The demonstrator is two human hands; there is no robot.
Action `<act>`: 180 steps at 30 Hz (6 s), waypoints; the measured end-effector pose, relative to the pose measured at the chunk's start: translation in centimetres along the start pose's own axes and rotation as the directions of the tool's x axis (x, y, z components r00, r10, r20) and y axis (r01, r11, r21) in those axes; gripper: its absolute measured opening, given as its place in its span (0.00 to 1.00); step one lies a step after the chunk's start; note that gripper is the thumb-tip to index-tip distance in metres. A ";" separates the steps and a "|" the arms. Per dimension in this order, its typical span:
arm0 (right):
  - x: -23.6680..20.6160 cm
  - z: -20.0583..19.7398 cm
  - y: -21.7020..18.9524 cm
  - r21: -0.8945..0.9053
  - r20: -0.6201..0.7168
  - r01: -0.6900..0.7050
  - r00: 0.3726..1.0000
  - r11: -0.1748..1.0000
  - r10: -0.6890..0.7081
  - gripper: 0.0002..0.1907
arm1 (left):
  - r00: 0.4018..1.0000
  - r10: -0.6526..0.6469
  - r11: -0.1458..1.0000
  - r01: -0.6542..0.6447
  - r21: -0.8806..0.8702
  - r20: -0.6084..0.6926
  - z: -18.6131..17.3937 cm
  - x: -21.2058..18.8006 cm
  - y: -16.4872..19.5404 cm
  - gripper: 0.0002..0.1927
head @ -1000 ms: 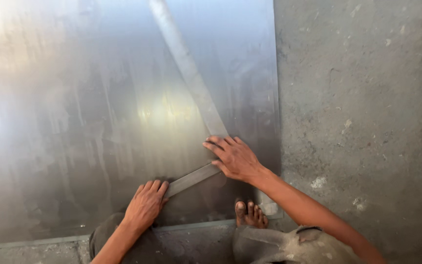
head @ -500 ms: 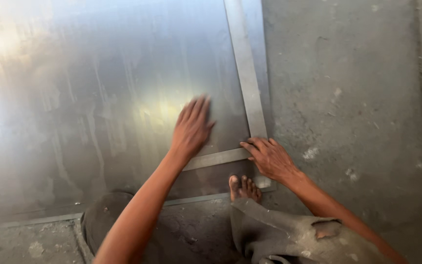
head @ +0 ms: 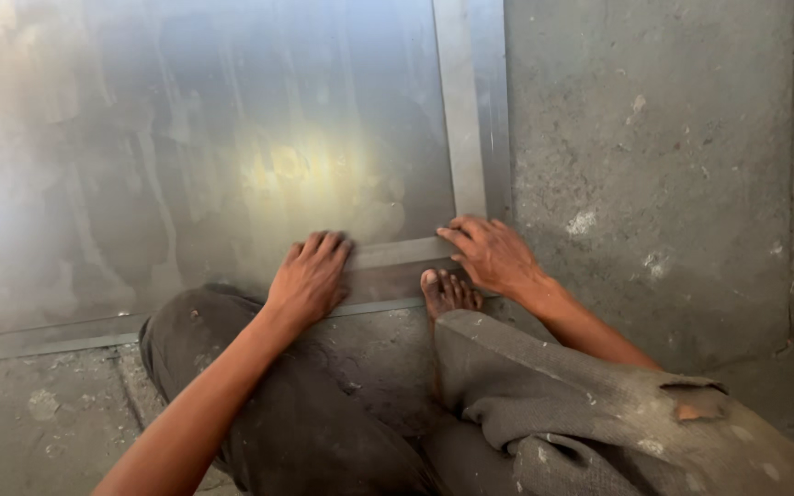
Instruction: The person uses a straight edge and a pencil to mark lines on a large metal sheet while sitting on the floor.
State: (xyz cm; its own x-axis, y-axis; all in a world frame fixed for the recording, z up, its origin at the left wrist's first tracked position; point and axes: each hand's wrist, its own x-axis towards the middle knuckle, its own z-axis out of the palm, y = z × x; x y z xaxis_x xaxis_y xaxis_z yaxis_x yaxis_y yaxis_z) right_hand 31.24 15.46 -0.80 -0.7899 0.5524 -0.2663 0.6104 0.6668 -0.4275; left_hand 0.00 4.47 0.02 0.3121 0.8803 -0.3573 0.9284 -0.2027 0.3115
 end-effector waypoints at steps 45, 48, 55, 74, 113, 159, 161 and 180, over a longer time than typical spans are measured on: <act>-1.7 1.9 2.7 -0.299 0.035 0.309 0.949 0.903 -0.313 0.23 | 0.986 0.150 0.954 -0.127 0.270 -0.068 3.8 -2.4 -1.0 0.25; -1.6 1.5 2.9 -0.320 0.048 0.308 0.950 0.896 -0.310 0.21 | 0.978 0.165 0.940 -0.118 0.320 -0.124 4.5 -2.4 -1.0 0.24; -1.6 0.8 3.0 -0.379 0.057 0.351 0.933 0.856 -0.357 0.24 | 0.972 0.163 0.936 -0.098 0.338 -0.167 5.1 -2.2 -0.5 0.19; -1.3 0.6 3.1 -0.351 0.070 0.386 0.919 0.853 -0.387 0.25 | 0.963 0.197 0.888 -0.096 0.450 -0.185 7.1 -2.3 -0.4 0.18; 2.4 -4.8 9.5 0.945 0.123 -0.256 0.854 0.202 0.505 0.14 | 0.982 -0.172 0.950 0.186 -0.251 0.073 -2.4 6.5 -0.3 0.15; -1.0 1.1 3.2 -0.157 0.185 0.299 0.945 0.941 -0.270 0.26 | 0.991 0.113 0.983 -0.101 0.150 -0.074 5.9 -3.6 -2.0 0.27; -0.7 0.3 2.7 -0.089 0.197 0.239 0.956 0.967 -0.218 0.26 | 0.988 0.124 0.983 -0.109 0.146 -0.096 5.3 -3.6 -1.9 0.27; 20.2 -16.6 16.8 0.258 -0.602 -0.219 0.725 0.941 0.334 0.13 | 0.956 -0.290 0.945 0.292 -0.148 0.041 -7.9 31.4 3.2 0.61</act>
State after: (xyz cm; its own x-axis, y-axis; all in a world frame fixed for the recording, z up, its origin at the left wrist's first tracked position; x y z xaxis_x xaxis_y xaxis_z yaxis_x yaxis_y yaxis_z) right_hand 26.52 46.07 1.00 -0.3337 0.9244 0.1847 0.7324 0.3776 -0.5665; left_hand 11.22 34.86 -3.29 0.0379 0.8830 -0.4679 0.9384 0.1295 0.3203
